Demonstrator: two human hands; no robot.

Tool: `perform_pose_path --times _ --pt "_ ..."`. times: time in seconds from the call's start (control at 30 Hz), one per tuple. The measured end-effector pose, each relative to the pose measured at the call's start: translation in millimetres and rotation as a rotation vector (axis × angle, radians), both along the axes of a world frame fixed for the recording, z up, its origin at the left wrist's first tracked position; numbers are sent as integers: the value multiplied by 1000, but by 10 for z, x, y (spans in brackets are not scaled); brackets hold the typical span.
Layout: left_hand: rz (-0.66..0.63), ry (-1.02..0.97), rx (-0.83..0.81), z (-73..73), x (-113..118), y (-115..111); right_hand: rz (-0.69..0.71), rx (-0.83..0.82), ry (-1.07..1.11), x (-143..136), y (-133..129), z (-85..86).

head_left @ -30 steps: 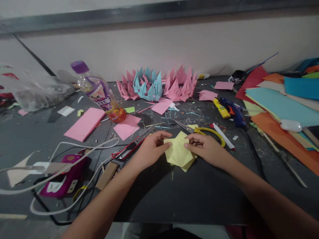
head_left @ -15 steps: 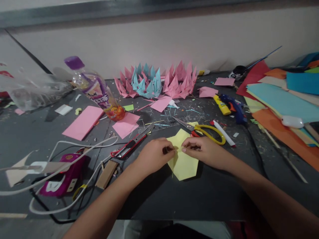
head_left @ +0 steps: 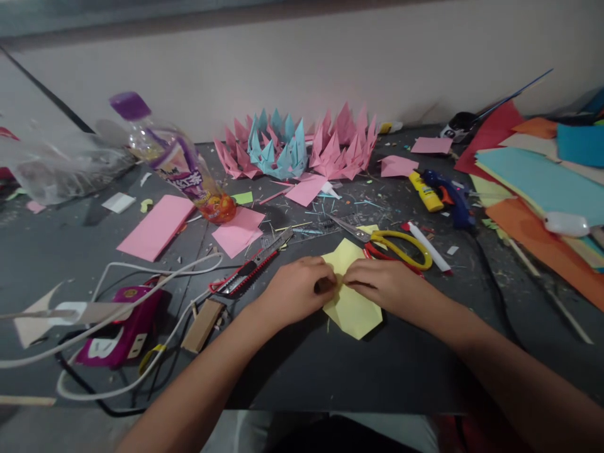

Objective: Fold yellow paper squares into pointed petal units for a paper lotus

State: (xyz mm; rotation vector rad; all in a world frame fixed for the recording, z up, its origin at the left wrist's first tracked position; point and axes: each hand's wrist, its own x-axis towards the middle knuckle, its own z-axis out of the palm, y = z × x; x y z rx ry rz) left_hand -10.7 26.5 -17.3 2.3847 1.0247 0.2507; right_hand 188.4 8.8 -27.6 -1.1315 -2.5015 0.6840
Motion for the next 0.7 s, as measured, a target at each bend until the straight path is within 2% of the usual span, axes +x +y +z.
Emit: perform_pose_path --times 0.23,0.47,0.6,0.7 --pt "-48 -29 -3 -18 -16 26 68 0 -2 57 -8 54" --pt "-75 9 28 15 -9 23 86 27 -19 79 2 17" --pt "-99 -10 31 14 -16 28 122 -15 5 93 -3 -6" --pt "-111 -14 39 4 -21 35 98 -48 32 101 -7 -18"
